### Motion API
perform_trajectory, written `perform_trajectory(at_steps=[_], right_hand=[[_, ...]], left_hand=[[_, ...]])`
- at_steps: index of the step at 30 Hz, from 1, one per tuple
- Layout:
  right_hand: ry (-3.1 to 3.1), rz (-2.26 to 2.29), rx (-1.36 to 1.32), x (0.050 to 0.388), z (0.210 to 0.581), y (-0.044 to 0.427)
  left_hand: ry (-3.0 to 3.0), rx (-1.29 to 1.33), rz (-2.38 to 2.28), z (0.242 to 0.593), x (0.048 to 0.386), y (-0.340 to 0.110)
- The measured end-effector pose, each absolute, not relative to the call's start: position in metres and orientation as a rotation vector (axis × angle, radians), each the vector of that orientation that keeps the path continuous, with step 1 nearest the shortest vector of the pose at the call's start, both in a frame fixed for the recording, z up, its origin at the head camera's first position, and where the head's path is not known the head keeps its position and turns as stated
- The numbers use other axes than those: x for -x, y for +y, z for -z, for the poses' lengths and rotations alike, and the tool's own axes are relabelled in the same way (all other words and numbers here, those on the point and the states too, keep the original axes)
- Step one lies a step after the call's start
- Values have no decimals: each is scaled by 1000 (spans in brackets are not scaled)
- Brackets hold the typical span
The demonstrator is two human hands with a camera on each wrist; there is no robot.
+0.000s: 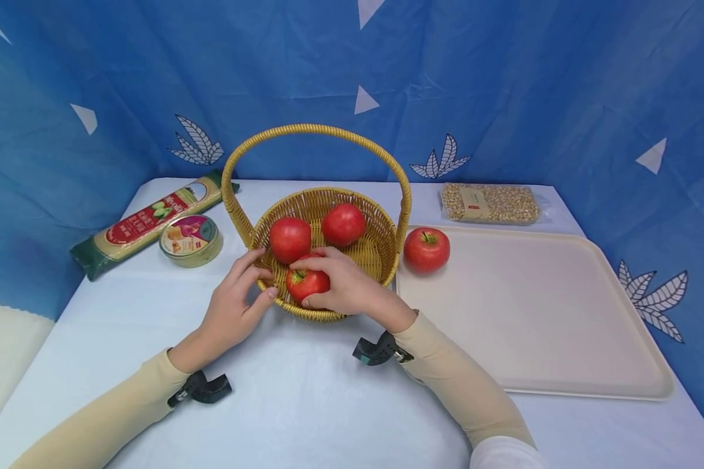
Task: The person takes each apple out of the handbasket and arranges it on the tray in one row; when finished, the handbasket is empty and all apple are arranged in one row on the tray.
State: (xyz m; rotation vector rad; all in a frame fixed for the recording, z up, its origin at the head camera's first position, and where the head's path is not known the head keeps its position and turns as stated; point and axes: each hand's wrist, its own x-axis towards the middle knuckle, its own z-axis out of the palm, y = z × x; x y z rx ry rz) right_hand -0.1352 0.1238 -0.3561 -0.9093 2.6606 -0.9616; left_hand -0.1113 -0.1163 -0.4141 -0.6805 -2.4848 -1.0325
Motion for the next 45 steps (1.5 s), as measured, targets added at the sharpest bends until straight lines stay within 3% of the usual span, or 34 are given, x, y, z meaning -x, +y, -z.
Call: perform_trajectory(at_steps=[14, 30, 45], right_hand=[[2714, 986, 832, 136, 324, 157], [2547, 1177, 846, 114, 292, 240], [2785, 1241, 559, 105, 304, 334]], left_hand=[[-2479, 674, 1050, 413, 109, -116], [-2458, 681, 1048, 414, 110, -115], [-2462, 689, 1049, 414, 111, -115]])
